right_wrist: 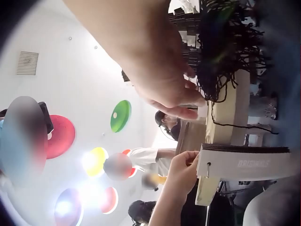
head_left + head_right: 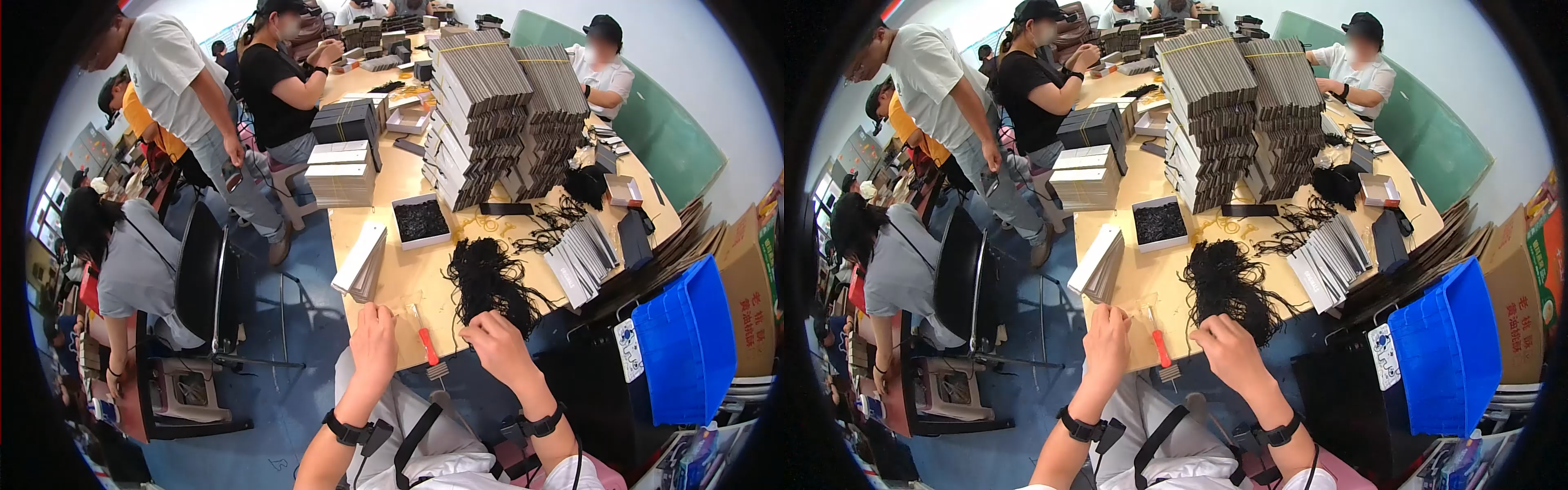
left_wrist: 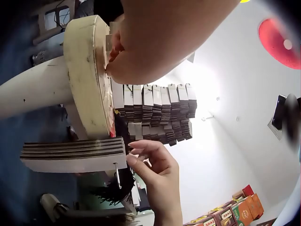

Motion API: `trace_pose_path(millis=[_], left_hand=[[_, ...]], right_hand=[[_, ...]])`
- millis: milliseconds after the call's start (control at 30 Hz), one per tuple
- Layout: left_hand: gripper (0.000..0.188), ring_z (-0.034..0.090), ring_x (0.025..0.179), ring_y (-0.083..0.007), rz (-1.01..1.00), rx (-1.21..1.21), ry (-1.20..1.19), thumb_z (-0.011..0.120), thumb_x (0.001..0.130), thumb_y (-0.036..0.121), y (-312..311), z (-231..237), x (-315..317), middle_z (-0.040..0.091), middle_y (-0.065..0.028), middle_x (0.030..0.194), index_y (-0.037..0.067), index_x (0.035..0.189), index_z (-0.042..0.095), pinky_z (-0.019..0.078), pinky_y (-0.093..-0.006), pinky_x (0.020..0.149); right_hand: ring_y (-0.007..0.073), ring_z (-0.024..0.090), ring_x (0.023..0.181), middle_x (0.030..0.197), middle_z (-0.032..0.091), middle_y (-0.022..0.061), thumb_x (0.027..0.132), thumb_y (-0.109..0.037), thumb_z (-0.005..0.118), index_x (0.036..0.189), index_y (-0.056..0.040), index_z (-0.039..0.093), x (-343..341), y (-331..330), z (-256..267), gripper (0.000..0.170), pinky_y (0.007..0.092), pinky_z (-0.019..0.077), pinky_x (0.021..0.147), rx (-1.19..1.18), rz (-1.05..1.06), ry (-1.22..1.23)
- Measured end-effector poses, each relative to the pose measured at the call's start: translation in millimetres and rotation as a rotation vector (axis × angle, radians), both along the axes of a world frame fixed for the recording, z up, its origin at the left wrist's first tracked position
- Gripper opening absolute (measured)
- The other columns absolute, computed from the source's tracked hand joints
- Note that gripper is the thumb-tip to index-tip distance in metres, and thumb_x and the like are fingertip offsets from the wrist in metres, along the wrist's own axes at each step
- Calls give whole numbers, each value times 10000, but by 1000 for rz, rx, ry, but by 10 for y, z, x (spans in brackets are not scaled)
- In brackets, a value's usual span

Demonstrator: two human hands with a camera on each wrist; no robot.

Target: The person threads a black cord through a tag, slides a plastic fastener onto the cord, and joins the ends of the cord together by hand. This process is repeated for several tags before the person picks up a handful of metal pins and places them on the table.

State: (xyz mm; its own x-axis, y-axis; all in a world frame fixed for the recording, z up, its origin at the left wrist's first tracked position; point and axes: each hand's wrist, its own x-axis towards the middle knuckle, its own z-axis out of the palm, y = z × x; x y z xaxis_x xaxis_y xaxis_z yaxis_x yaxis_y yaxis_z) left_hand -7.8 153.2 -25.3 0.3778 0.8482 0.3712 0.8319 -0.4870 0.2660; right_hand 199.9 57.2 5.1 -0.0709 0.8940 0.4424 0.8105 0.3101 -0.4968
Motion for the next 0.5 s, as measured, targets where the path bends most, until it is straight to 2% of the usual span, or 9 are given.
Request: trace_pose_path(millis=[33,100,233,300,333,400,433,500], left_hand=[[128,563,872,-255,4,1,1,617,848,130,-11,-2,-6,505,-89,895,41,851,525,516,-373,618],[125,552,870,-275,3,-23,19,600,847,102,-28,-6,-20,490,-116,890,22,855,504,517,-366,639],[85,544,846,-298,20,-37,65,565,845,47,-39,5,-28,489,-132,884,10,862,490,506,-376,686],[70,535,840,-320,-65,-27,-26,527,831,-20,-78,26,-58,484,-148,882,0,877,478,482,-398,735],[70,535,840,-320,-46,-17,-16,527,831,-20,-98,30,-88,484,-148,882,0,877,478,482,-398,735],[90,552,851,-356,-113,-119,-257,570,835,-2,-134,25,-126,522,-182,868,-6,875,489,466,-439,707],[90,552,851,-356,-107,-122,-257,570,835,-2,-151,46,-148,522,-182,868,-6,875,489,466,-439,707],[88,570,824,-366,-77,-211,-433,562,838,-30,-223,86,-147,548,-192,864,-31,906,507,467,-421,705]], right_hand=[[249,554,822,850,542,64,714,41,621,883,-62,644,-22,8,16,199,351,480,734,-65,44,-97],[246,542,839,854,522,58,700,48,588,901,-74,638,-41,-10,66,241,344,476,738,-92,102,-119],[246,546,841,854,528,55,706,13,625,868,-75,628,-74,-38,-51,184,349,478,736,-108,136,-203],[245,549,835,852,532,55,711,-6,647,848,-73,624,-74,40,-74,154,349,480,734,-96,146,-216],[245,554,830,846,537,53,716,-30,672,824,-69,617,-78,45,-41,127,348,482,731,-120,157,-133],[243,563,804,816,549,58,713,-49,719,772,-59,610,-97,96,1,125,343,477,688,-115,158,0],[243,563,804,816,549,58,713,-49,719,772,-59,610,-115,141,18,125,343,477,688,-118,163,1],[264,562,813,809,554,61,730,-67,723,766,-47,587,-131,225,50,142,364,479,718,-38,17,227]])
